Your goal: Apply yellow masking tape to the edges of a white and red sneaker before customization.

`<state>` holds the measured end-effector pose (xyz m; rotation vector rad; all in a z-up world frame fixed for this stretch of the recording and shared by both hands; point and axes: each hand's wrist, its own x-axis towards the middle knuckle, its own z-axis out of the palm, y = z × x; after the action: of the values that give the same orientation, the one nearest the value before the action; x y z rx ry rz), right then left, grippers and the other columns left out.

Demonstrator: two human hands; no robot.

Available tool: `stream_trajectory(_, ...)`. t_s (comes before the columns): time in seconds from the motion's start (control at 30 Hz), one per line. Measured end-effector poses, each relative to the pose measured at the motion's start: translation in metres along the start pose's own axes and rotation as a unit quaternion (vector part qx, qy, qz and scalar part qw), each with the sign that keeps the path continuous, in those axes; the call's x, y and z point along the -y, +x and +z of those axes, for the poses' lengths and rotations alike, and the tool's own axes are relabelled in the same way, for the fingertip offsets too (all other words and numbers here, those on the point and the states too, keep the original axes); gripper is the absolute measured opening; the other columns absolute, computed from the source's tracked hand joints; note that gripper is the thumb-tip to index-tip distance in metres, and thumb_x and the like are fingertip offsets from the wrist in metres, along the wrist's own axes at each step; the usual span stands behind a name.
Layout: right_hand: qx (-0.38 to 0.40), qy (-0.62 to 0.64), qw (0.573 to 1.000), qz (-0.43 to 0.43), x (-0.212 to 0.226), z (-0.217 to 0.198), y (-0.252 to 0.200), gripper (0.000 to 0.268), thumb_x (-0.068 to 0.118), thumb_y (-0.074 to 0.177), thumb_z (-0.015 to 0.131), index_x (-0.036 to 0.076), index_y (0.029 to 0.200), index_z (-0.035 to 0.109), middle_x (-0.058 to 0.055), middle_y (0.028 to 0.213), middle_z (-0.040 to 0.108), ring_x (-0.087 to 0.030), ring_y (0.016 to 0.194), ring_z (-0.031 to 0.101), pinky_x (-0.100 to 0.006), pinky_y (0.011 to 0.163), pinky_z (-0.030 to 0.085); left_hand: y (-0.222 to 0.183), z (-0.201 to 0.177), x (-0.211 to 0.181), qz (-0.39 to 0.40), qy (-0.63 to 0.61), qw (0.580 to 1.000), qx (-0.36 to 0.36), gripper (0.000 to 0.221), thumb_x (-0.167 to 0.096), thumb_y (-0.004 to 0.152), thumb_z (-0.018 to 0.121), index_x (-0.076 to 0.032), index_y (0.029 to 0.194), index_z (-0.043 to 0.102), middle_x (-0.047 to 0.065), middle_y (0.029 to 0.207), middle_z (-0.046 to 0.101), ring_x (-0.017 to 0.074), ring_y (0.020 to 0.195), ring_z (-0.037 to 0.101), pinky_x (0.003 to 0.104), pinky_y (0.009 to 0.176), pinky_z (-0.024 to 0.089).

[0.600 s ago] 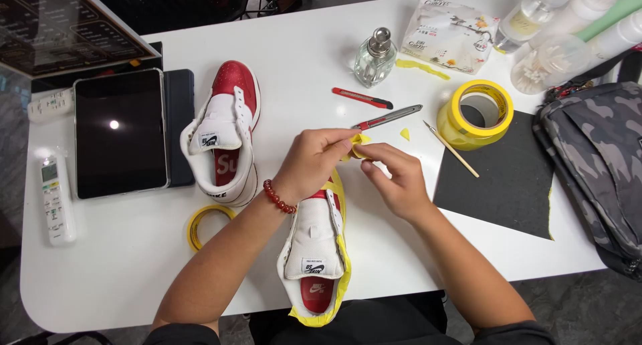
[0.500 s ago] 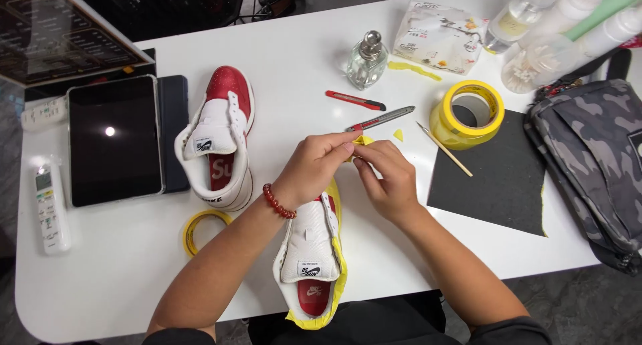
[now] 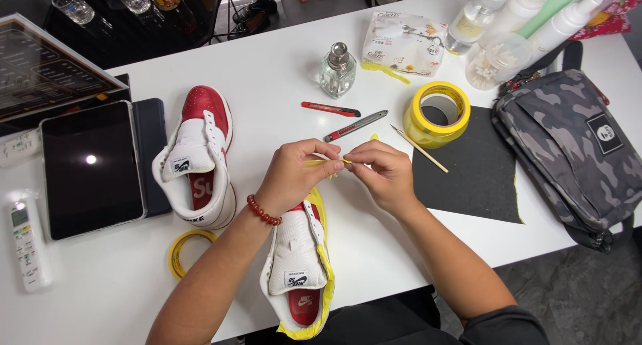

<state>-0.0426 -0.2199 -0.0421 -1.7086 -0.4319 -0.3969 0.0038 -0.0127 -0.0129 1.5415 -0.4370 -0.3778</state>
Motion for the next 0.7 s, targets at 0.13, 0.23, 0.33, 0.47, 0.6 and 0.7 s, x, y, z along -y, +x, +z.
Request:
stream_trajectory(0.13, -0.094, -0.039, 0.992, 0.071, -0.006, -0.013, 0.008, 0.009, -0.006, 0.093, 0.068, -0.003, 0.098, 0.075, -0.009, 0.098, 0.072, -0.014, 0.082, 0.070, -0.026, 0.075, 0.058, -0.012, -0.002, -0.017, 0.112, 0.190, 0.975, -0.033, 0.026, -0.012, 0.089, 0.081, 0.000, 0.112, 0.074, 0.010, 0.111, 0.078, 0.0147, 0.093, 0.076, 0.030, 0.082, 0.061)
stream_trajectory(0.23, -0.220, -0.271, 0.937, 0.011, -0.001, -0.024, 0.024, 0.015, -0.003, 0.092, 0.072, -0.003, 0.106, 0.076, -0.014, 0.092, 0.071, -0.020, 0.076, 0.070, -0.030, 0.068, 0.055, -0.028, -0.005, -0.033, 0.171, 0.285, 0.939, -0.093, 0.036, -0.010, 0.086, 0.078, -0.001, 0.119, 0.071, 0.015, 0.124, 0.070, 0.0211, 0.092, 0.072, 0.029, 0.072, 0.060)
stream_trajectory(0.33, -0.219, -0.367, 0.904, 0.022, -0.029, -0.035, 0.022, 0.020, -0.005, 0.089, 0.067, -0.002, 0.107, 0.075, -0.015, 0.092, 0.075, -0.025, 0.078, 0.074, -0.035, 0.074, 0.058, -0.043, -0.007, -0.027, 0.113, 0.264, 0.952, -0.110, 0.030, -0.010, 0.086, 0.075, -0.001, 0.114, 0.072, 0.011, 0.113, 0.074, 0.0187, 0.078, 0.075, 0.028, 0.070, 0.059)
stream_trajectory(0.47, -0.199, -0.425, 0.880, 0.075, -0.014, -0.039, 0.016, 0.008, 0.010, 0.086, 0.076, 0.004, 0.092, 0.077, -0.014, 0.083, 0.074, -0.031, 0.074, 0.072, -0.040, 0.068, 0.056, -0.058, -0.007, -0.008, 0.130, 0.266, 0.943, -0.149, 0.022, -0.006, 0.088, 0.073, 0.001, 0.109, 0.073, 0.012, 0.103, 0.076, 0.0191, 0.083, 0.074, 0.029, 0.076, 0.058)
stream_trajectory(0.6, -0.262, -0.463, 0.844, -0.066, 0.032, -0.081, 0.004, 0.007, 0.012, 0.092, 0.072, 0.007, 0.095, 0.076, -0.011, 0.088, 0.075, -0.028, 0.079, 0.072, -0.039, 0.070, 0.057, -0.070, -0.012, 0.003, 0.129, 0.286, 0.934, -0.173, 0.021, -0.005, 0.091, 0.070, 0.003, 0.111, 0.072, 0.014, 0.111, 0.075, 0.0224, 0.104, 0.072, 0.033, 0.092, 0.055)
stream_trajectory(0.7, -0.250, -0.628, 0.736, 0.035, -0.002, -0.201, -0.034, 0.021, 0.012, 0.098, 0.067, 0.002, 0.115, 0.073, -0.019, 0.108, 0.074, -0.038, 0.097, 0.069, -0.049, 0.088, 0.054, -0.078, -0.017, 0.024, 0.126, 0.284, 0.936, -0.167, 0.023, -0.004, 0.092, 0.069, 0.002, 0.113, 0.072, 0.015, 0.119, 0.073, 0.0265, 0.125, 0.066, 0.036, 0.105, 0.049)
